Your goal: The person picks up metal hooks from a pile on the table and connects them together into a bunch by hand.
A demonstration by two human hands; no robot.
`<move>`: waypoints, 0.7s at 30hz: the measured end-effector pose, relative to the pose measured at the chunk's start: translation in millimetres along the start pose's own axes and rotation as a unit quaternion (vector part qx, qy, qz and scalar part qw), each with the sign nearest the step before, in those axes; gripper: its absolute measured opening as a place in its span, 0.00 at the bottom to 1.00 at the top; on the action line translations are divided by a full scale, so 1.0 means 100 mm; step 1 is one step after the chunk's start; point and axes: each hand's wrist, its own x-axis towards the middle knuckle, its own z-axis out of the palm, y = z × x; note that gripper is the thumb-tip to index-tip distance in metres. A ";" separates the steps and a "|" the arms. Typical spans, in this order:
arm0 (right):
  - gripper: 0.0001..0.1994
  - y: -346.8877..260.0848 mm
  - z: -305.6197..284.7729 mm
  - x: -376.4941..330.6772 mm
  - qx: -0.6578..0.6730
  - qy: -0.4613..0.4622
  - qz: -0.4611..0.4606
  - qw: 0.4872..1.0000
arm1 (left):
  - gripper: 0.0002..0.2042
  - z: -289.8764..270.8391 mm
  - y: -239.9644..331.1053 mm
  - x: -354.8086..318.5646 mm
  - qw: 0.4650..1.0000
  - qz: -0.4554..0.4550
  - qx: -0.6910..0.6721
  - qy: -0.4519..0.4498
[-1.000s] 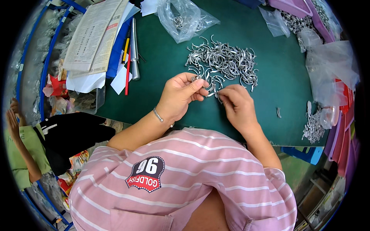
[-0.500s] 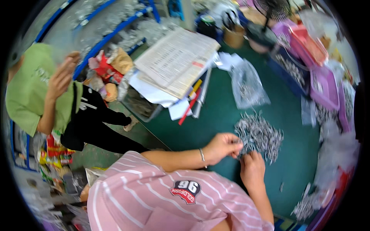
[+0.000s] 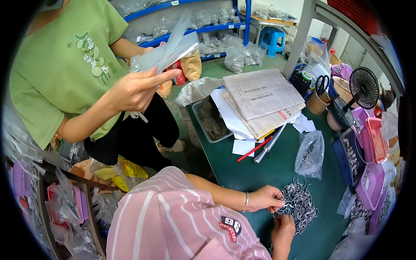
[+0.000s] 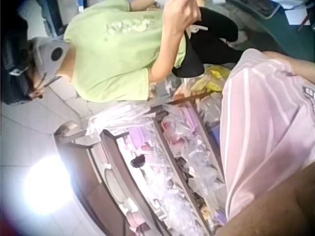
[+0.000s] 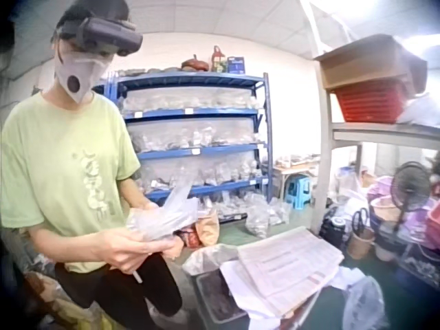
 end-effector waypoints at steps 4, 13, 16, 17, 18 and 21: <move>0.04 -0.04 -0.09 0.07 0.068 0.045 -0.033 0.996 | 0.09 -0.01 0.03 -0.06 1.000 0.001 -0.007 0.009; 0.03 -0.07 -0.12 0.15 0.215 -0.055 0.069 0.973 | 0.07 -0.02 0.01 -0.17 0.990 0.088 0.106 -0.010; 0.04 -0.05 -0.03 0.18 0.283 -0.056 0.093 0.953 | 0.07 -0.03 0.05 -0.20 0.988 0.086 0.129 -0.013; 0.04 -0.02 0.02 0.17 0.312 -0.044 0.096 0.944 | 0.06 -0.03 0.06 -0.21 0.991 0.078 0.106 -0.012; 0.04 -0.02 0.06 0.18 0.345 -0.033 0.095 0.933 | 0.06 -0.04 0.07 -0.22 0.991 0.074 0.107 -0.010; 0.04 -0.07 0.07 0.16 0.375 -0.001 0.107 0.921 | 0.06 -0.03 0.10 -0.24 0.992 0.058 0.111 -0.009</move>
